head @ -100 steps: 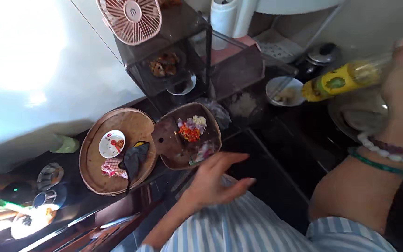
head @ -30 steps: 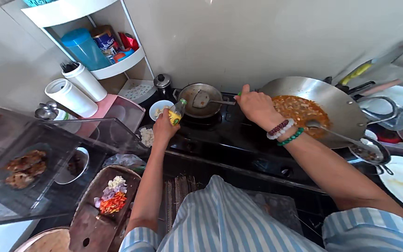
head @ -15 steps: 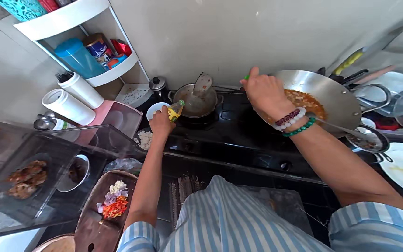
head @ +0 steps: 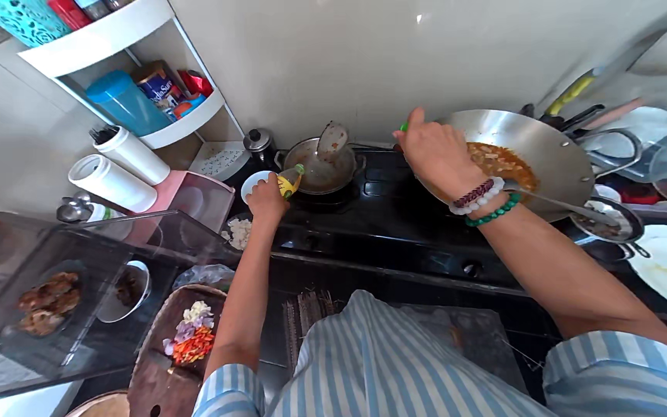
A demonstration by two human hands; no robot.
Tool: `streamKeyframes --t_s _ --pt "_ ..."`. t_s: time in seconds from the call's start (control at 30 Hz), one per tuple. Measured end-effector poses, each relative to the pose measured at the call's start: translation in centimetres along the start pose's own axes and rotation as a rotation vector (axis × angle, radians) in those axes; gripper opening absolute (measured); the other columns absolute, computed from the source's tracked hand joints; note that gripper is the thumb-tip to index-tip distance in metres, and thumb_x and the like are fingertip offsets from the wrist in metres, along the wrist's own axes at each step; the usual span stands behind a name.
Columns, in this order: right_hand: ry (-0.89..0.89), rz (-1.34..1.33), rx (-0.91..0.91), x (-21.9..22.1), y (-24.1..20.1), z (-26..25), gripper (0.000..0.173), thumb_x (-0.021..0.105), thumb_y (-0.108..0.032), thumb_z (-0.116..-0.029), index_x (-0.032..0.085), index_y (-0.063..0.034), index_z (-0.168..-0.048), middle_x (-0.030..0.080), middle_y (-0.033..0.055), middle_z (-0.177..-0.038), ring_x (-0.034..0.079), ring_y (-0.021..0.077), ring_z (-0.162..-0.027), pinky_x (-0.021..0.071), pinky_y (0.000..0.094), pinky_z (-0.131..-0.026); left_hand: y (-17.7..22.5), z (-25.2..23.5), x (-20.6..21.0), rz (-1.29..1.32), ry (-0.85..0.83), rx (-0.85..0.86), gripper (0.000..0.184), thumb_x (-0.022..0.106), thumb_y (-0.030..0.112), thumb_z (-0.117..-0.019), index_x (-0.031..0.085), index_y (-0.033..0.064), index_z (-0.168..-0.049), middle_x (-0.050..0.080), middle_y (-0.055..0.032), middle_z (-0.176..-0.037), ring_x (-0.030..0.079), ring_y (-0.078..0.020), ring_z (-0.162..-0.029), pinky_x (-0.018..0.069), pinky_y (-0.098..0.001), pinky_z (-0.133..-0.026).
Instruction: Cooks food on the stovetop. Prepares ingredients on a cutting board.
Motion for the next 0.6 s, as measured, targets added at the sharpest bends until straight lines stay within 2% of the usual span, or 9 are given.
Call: streamKeyframes --t_s 0.6 --pt "0.003 0.002 0.022 -0.5 0.5 0.4 0.047 0.04 -0.034 -0.1116 0.045 0.0094 -0.129 0.064 0.0338 -0.09 0.067 0.0571 -0.088 0.0522 0.0674 -0.071 1.4 -0.5 -0.9 -0.046 -0.013 0.0 0.081 0.089 0.024 -0.0731 0.05 0.0107 -0.144 0.06 -0.0296 -0.128 0.06 -0.0505 -0.116 0.0474 -0.0701 -0.089"
Point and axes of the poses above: each hand's wrist, its own z-axis away from the middle knuckle, its own x-axis out of the palm, y = z × x, the point moved 2 cm from there along -z, towards the middle knuckle
